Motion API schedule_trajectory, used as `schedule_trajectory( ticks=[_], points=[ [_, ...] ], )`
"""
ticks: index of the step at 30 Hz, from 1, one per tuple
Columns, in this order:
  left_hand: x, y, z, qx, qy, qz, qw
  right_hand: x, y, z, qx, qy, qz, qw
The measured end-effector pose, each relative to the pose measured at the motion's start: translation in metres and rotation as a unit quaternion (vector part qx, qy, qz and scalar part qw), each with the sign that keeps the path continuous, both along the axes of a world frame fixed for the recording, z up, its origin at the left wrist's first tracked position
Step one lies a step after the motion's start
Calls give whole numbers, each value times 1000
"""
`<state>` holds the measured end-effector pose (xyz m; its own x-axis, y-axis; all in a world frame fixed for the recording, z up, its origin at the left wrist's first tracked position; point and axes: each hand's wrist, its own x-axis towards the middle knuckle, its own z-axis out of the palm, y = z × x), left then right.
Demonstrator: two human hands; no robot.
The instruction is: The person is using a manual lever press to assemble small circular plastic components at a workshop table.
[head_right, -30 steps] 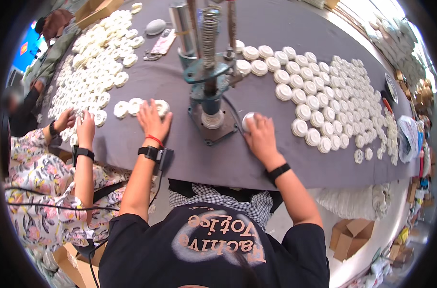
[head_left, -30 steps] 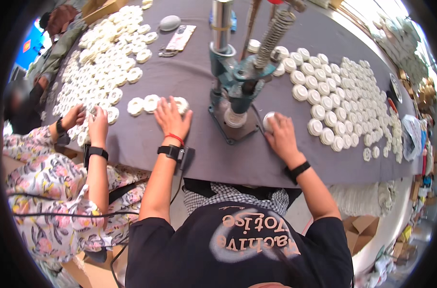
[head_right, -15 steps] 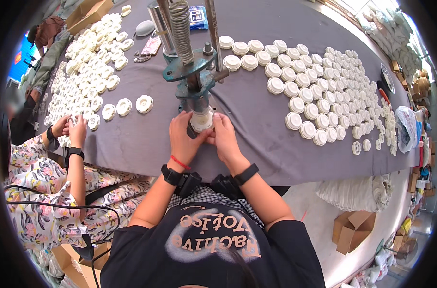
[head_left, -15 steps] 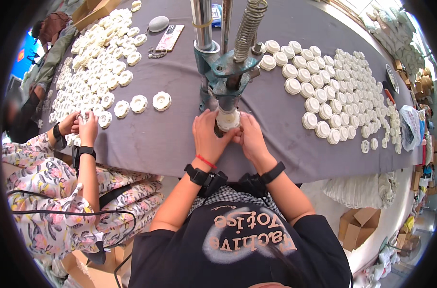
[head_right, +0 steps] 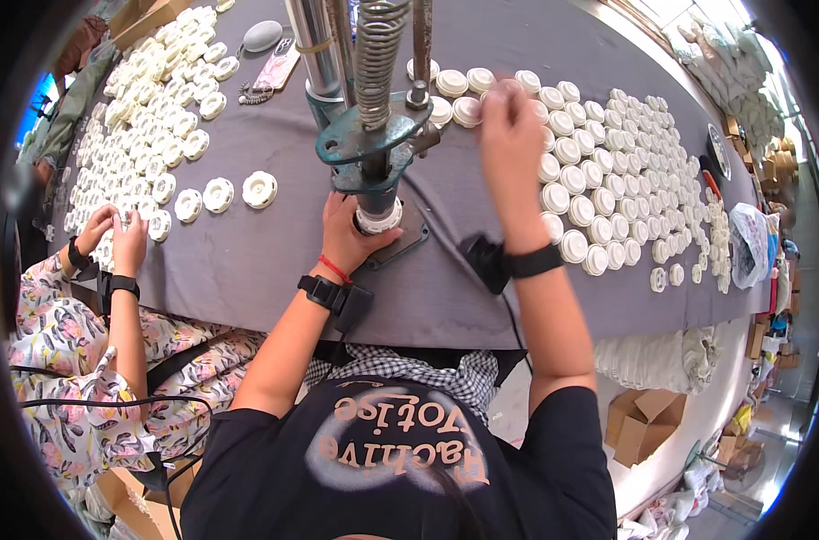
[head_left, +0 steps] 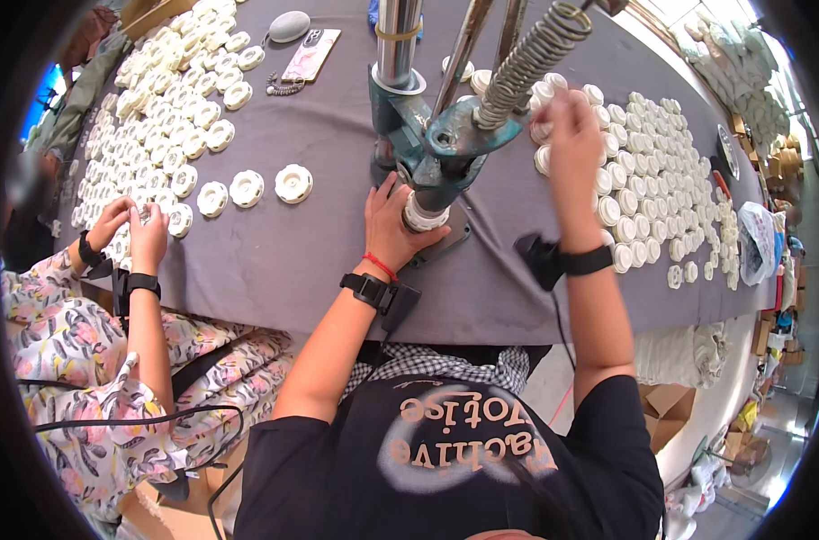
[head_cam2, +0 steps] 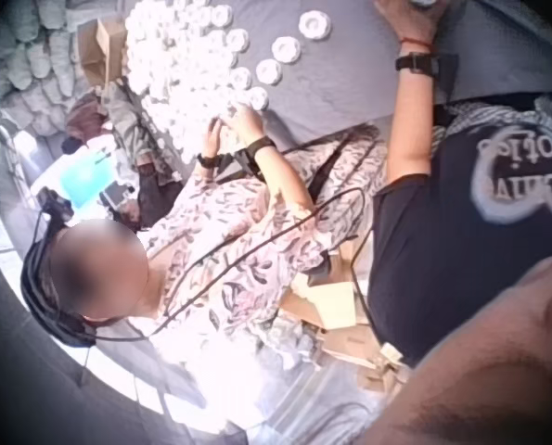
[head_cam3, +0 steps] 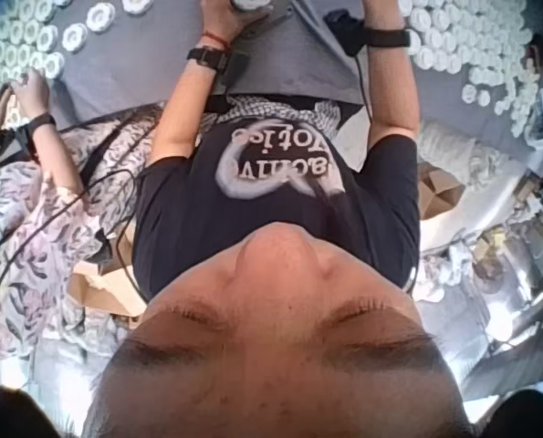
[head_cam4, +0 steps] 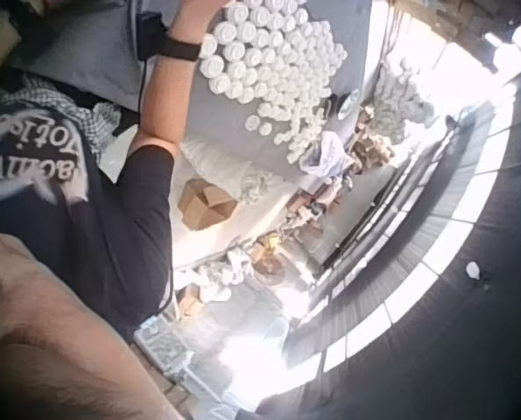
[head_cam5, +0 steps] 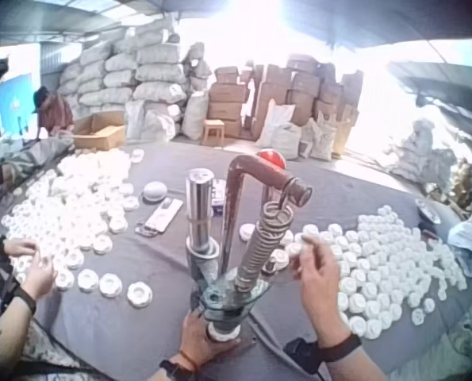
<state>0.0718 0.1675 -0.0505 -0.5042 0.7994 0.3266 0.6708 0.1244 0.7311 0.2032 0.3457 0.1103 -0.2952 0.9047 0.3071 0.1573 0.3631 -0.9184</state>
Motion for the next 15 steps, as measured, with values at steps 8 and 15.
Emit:
schedule_trajectory(
  ticks=[8, 15],
  points=[
    [-17, 6, 19, -78, 9, -102, 992, -90, 33, 153, 439, -192, 211, 852],
    [-48, 23, 26, -117, 14, -195, 974, -87, 62, 146, 623, -187, 218, 728]
  ],
)
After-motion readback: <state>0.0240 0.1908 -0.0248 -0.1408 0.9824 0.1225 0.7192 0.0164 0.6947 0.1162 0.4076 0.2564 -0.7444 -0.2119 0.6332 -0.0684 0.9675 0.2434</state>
